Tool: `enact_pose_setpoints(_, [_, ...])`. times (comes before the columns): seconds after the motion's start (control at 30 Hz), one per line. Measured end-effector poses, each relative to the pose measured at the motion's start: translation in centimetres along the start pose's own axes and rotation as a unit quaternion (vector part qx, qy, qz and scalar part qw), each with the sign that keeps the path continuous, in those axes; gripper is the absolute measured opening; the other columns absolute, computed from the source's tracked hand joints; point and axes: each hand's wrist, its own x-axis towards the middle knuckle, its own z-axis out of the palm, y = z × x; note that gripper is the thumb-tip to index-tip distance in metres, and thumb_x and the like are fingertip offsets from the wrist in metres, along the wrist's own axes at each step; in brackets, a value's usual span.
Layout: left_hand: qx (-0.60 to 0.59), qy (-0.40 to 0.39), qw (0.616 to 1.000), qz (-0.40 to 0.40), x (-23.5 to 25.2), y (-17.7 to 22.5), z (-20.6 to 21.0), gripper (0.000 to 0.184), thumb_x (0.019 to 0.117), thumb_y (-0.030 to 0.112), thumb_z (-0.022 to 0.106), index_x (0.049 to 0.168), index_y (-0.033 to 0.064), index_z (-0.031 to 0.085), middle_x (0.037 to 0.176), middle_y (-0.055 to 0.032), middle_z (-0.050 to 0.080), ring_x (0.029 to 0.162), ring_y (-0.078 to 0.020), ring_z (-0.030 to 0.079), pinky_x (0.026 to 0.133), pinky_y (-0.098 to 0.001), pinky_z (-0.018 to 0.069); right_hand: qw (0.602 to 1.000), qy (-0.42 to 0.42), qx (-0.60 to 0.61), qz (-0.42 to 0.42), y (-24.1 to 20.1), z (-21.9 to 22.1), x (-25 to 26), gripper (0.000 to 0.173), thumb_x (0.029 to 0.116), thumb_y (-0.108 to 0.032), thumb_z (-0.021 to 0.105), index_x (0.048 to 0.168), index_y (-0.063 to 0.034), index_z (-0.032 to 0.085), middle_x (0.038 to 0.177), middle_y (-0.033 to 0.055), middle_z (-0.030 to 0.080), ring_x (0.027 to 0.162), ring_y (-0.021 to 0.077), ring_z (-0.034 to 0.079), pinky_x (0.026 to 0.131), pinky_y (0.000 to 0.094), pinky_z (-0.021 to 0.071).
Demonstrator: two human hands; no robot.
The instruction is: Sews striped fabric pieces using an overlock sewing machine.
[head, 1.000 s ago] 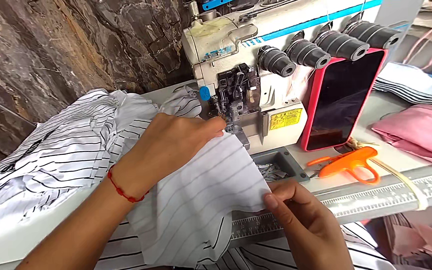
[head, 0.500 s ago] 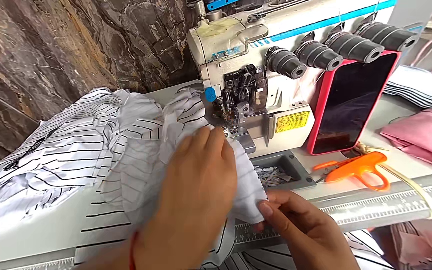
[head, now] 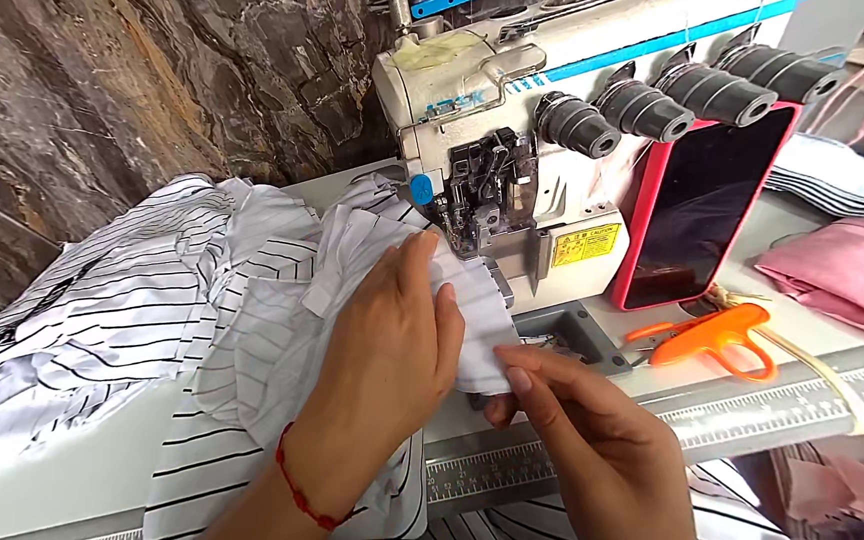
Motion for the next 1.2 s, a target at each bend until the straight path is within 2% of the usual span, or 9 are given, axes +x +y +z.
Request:
enact_pose_setpoints(0.17, [-0.006, -0.008, 1.000, 0.012, 0.1, -0.7, 0.1, 0.047, 0.1037, 0.024, 0.038, 0.137, -0.0021, 0.059, 0.134, -0.0130, 0.067, 0.125, -0.0233, 0.065, 0.109, -0.0364, 0.0478, 0.998, 0.002, -0.054, -0.028, 0.3, 0.0, 0.8, 0.018, 0.1016, -0.004, 0.059, 0.108, 0.0033, 0.074, 0.091, 0.0014, 0.075, 0.075, 0.0025, 0.070, 0.069, 0.0186, 0.0618])
enact_pose_setpoints(0.3, [-0.032, -0.088, 0.996, 0.005, 2.0, -2.7, -0.4, 0.048, 0.1050, 0.029, 0.040, 0.141, 0.0017, 0.055, 0.133, -0.0136, 0.066, 0.123, -0.0262, 0.064, 0.100, -0.0434, 0.0524, 0.981, 0.004, -0.178, -0.074, 1.3, 0.2, 2.8, 0.022, 0.0998, -0.009, 0.057, 0.107, -0.0021, 0.076, 0.080, -0.0028, 0.072, 0.068, -0.0013, 0.066, 0.063, 0.0141, 0.0576])
enact_pose_setpoints(0.43, [-0.079, -0.239, 0.968, -0.003, 4.8, -5.3, -1.0, 0.055, 0.1101, 0.038, 0.034, 0.155, 0.0065, 0.044, 0.159, -0.0123, 0.045, 0.150, -0.0257, 0.038, 0.124, -0.0459, 0.0266, 0.929, -0.017, -0.357, -0.090, 0.1, 0.5, 4.5, 0.032, 0.0971, -0.014, 0.050, 0.111, -0.0047, 0.077, 0.070, -0.0024, 0.070, 0.054, -0.0015, 0.058, 0.050, 0.0151, 0.0484])
enact_pose_setpoints(0.57, [-0.087, -0.251, 0.964, 0.016, 7.1, -7.2, 0.2, 0.049, 0.1108, 0.032, 0.034, 0.143, 0.0048, 0.059, 0.158, -0.0160, 0.045, 0.151, -0.0308, 0.034, 0.124, -0.0494, 0.0233, 0.894, -0.034, -0.434, -0.105, -0.5, 0.7, 4.6, 0.037, 0.0982, -0.017, 0.048, 0.117, -0.0035, 0.077, 0.063, -0.0019, 0.065, 0.048, 0.0040, 0.051, 0.045, 0.0204, 0.0414])
enact_pose_setpoints(0.7, [-0.082, -0.290, 0.954, -0.008, 9.3, -8.8, 1.0, 0.051, 0.1117, 0.034, 0.030, 0.146, 0.0071, 0.057, 0.162, -0.0169, 0.038, 0.155, -0.0318, 0.026, 0.125, -0.0500, 0.0172, 0.900, -0.066, -0.421, -0.097, -1.6, 0.7, 3.5, 0.035, 0.0995, -0.018, 0.053, 0.118, 0.0011, 0.075, 0.063, 0.0021, 0.066, 0.048, 0.0075, 0.053, 0.045, 0.0219, 0.0420])
enact_pose_setpoints(0.9, [-0.096, -0.284, 0.954, -0.022, 11.8, -11.2, 2.4, 0.051, 0.1114, 0.032, 0.031, 0.152, 0.0090, 0.050, 0.161, -0.0160, 0.041, 0.154, -0.0350, 0.028, 0.124, -0.0536, 0.0184, 0.924, -0.145, -0.354, -0.016, -4.5, 0.7, 1.4, 0.033, 0.0990, -0.010, 0.059, 0.125, 0.0069, 0.070, 0.071, 0.0094, 0.071, 0.052, 0.0126, 0.060, 0.049, 0.0250, 0.0483])
enact_pose_setpoints(1.03, [-0.085, -0.275, 0.956, -0.055, 9.2, -10.0, 0.9, 0.051, 0.1123, 0.035, 0.028, 0.156, 0.0151, 0.045, 0.167, -0.0128, 0.031, 0.157, -0.0373, 0.018, 0.122, -0.0667, 0.0089, 0.928, -0.192, -0.321, 0.008, -4.9, -0.4, -0.2, 0.031, 0.1000, -0.009, 0.058, 0.123, 0.0084, 0.070, 0.072, 0.0133, 0.072, 0.055, 0.0173, 0.064, 0.051, 0.0286, 0.0515])
enact_pose_setpoints(1.13, [-0.081, -0.220, 0.972, -0.002, 3.0, -7.8, -1.8, 0.062, 0.1059, 0.054, 0.034, 0.157, 0.0205, 0.045, 0.166, -0.0023, 0.034, 0.157, -0.0270, 0.021, 0.123, -0.0658, 0.0118, 0.928, -0.220, -0.299, 0.018, -4.8, -1.7, -1.3, 0.030, 0.1029, -0.010, 0.056, 0.121, 0.0075, 0.071, 0.075, 0.0153, 0.073, 0.057, 0.0203, 0.067, 0.053, 0.0326, 0.0531])
enact_pose_setpoints(1.2, [-0.055, -0.143, 0.988, 0.024, -0.6, -6.0, -2.3, 0.084, 0.0876, 0.075, 0.051, 0.151, 0.0197, 0.053, 0.161, -0.0016, 0.043, 0.154, -0.0270, 0.031, 0.121, -0.0678, 0.0216, 0.934, -0.222, -0.280, 0.006, -4.7, -1.9, -1.5, 0.028, 0.1037, -0.011, 0.055, 0.119, 0.0059, 0.072, 0.076, 0.0157, 0.074, 0.060, 0.0197, 0.067, 0.055, 0.0316, 0.0532])
